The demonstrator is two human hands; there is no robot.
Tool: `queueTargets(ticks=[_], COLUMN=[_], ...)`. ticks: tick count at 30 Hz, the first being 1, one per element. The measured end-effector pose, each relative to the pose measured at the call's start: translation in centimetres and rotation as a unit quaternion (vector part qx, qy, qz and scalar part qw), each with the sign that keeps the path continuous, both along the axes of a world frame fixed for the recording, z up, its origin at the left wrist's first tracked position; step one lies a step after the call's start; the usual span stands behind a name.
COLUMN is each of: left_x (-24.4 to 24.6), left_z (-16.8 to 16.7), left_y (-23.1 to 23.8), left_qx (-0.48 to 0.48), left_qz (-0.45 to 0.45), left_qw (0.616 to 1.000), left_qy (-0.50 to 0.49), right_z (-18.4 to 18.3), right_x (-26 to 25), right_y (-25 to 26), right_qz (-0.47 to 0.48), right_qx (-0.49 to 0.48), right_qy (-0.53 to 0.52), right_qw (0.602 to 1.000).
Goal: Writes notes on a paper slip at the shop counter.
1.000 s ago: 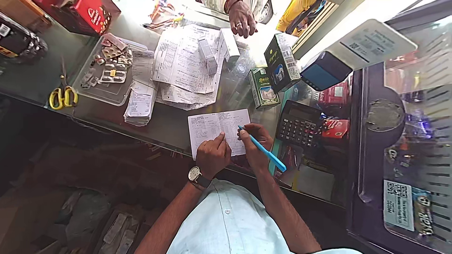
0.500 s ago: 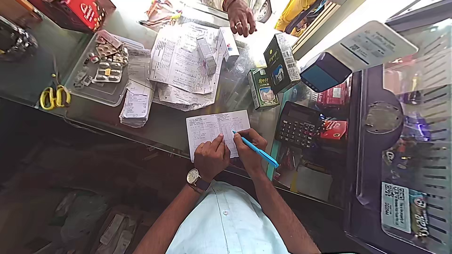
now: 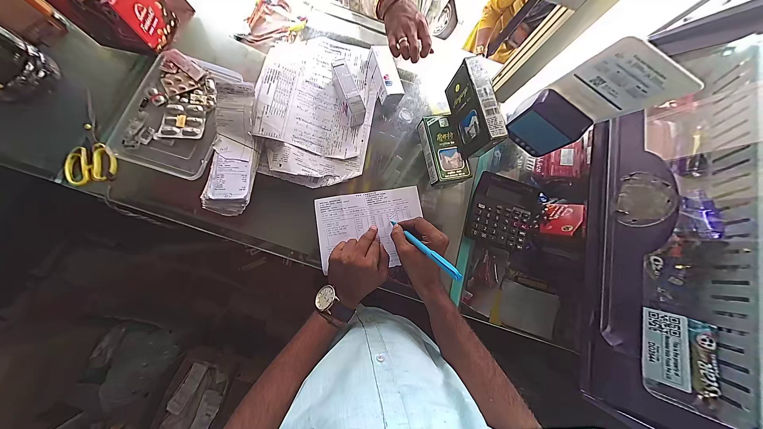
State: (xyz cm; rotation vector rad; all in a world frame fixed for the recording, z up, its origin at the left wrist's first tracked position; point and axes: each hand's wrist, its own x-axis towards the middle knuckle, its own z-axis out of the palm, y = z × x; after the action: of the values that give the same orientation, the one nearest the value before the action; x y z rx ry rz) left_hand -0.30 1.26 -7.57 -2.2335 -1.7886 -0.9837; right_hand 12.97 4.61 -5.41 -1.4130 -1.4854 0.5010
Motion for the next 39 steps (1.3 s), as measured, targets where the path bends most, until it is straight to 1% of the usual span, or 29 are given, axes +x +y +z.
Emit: queueTargets(ticks=[8,12,17,39], left_x=[-0.02,-0.01,0.06,0.04], left_z=[0.08,0.08,0.05,-0.04], left_y=[0.02,0.01,0.08,0.05], left_qx=[-0.001,0.001,0.008,0.004], left_qz=[-0.002,-0.005,0.002,0.001], left_qw=[1.0,1.0,1.0,1.0], left_qy=[-0.001,-0.003,0.0,-0.006], right_z=[0.13,0.27,0.29,-0.11], right_x=[-0.08,-0.18,-0.03,-0.11], right_y=[0.03,-0.09,-0.08,0.18], right_qz=[0.004,-0.015,-0.005,0.005], right_qx=[-0.004,-0.004,-0.007,-0.005], right_qy=[0.0,-0.01,0.037,0.02], right_qw=[1.0,1.0,0.999,1.0])
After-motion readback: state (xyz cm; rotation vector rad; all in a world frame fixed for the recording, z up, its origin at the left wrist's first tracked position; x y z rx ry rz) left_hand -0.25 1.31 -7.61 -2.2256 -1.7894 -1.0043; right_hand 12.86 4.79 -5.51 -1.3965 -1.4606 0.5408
